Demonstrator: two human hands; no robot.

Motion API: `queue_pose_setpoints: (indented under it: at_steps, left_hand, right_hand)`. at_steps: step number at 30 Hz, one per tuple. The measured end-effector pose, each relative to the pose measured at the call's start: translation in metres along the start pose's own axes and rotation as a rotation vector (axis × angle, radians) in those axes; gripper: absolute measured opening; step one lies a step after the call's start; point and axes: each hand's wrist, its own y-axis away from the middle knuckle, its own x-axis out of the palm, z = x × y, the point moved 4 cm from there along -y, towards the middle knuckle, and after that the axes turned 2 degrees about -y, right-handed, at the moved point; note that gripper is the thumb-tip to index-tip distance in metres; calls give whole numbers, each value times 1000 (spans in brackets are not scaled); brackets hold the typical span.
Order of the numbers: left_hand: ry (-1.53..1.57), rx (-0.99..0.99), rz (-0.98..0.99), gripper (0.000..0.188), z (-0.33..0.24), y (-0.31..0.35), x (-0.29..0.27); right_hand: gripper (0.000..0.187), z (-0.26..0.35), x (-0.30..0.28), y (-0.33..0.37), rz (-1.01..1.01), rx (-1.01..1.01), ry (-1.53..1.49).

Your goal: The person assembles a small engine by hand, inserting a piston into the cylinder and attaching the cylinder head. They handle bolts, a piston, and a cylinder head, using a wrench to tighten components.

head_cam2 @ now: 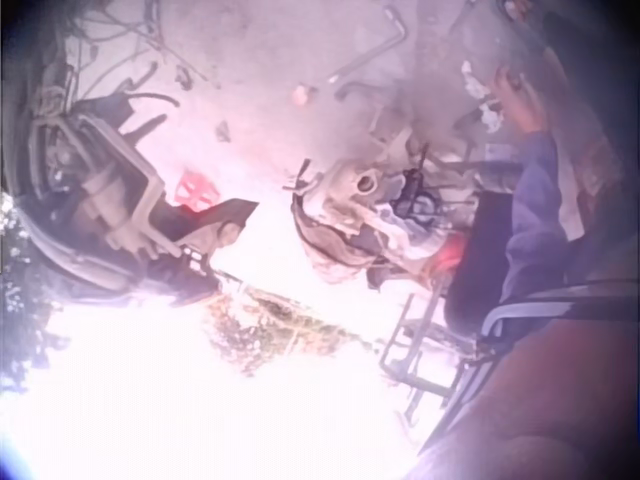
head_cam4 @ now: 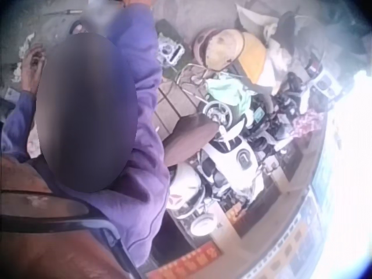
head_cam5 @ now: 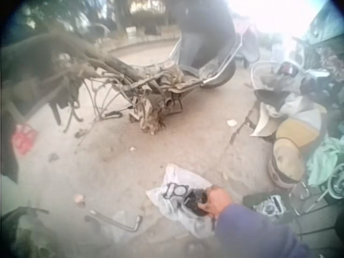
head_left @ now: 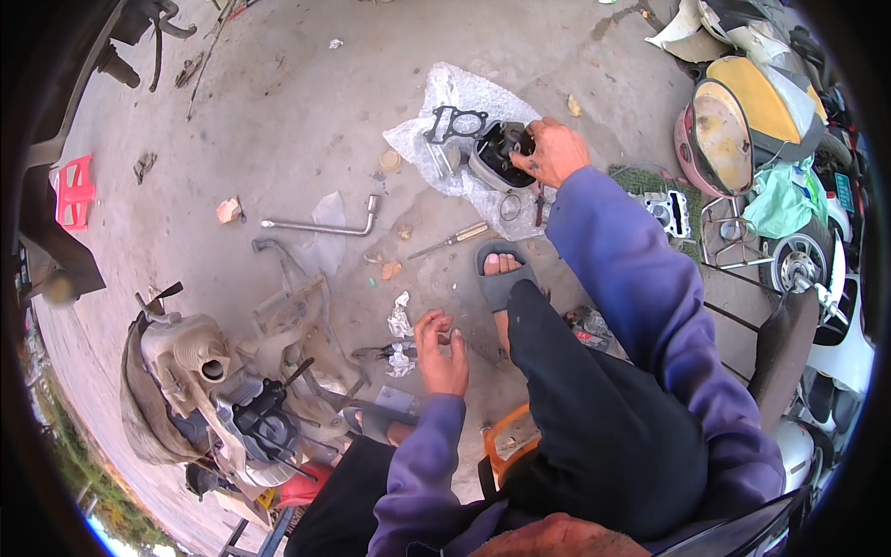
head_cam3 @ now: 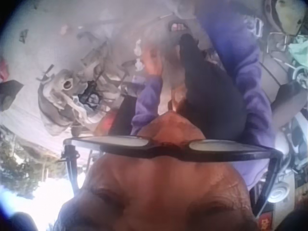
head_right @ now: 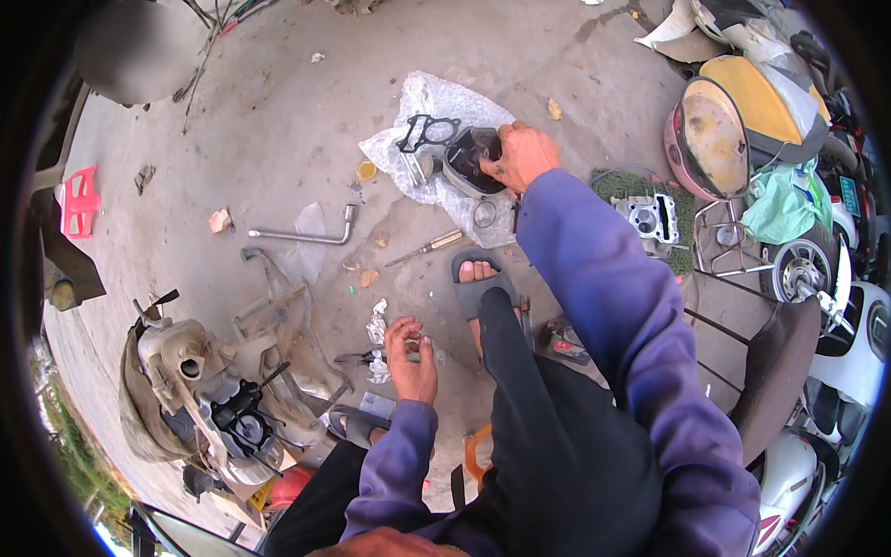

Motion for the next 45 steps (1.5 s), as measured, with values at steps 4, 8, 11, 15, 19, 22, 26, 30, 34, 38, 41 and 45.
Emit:
queue_pose_setpoints:
  at_steps: [4,8,11,15,19,22,26,30,34,38,41,45]
  left_hand:
    - [11,-7,6,29,4,0,2]
    - [27,-1,3,30,15,0,4]
    - [-38,88,-40,32,7,-1,2]
    - [37,-1,-5,31,5,0,-3]
    - [43,12,-6,30,3,2,-5]
    - [39,46,-11,28,0,3,-6]
    - [26,10,-15,29,0,4,-7]
    - [28,8,-36,30,3,5,-8]
    - [47,-6,-3,30,1,5,-9]
    - [89,-18,26,29,0,2,-2]
    - [63,92,-19,29,2,-2,-2]
    - [64,-16,-50,30,13,5,-2]
  right_hand:
    - [53,-12,10,-1,32,-47,-97]
    - [50,-6,6,-1,104,42,-208]
    - [46,-25,22,-5,93,81,-324]
    - [39,-18,15,-6,77,-22,-156]
    - [41,-42,33,-13,-18,-174,-229]
    - [38,-74,40,-20,217,-13,-295]
    - [40,-85,33,-15,133,-50,-531]
    - [36,-74,19,-12,295,110,-549]
    - [38,-104,19,-14,268,156,-618]
    - [39,-116,17,-17,216,241,-700]
    - [46,-92,-6,-15,170,319,-680]
    - [44,-37,-24,-20,168,281,-866]
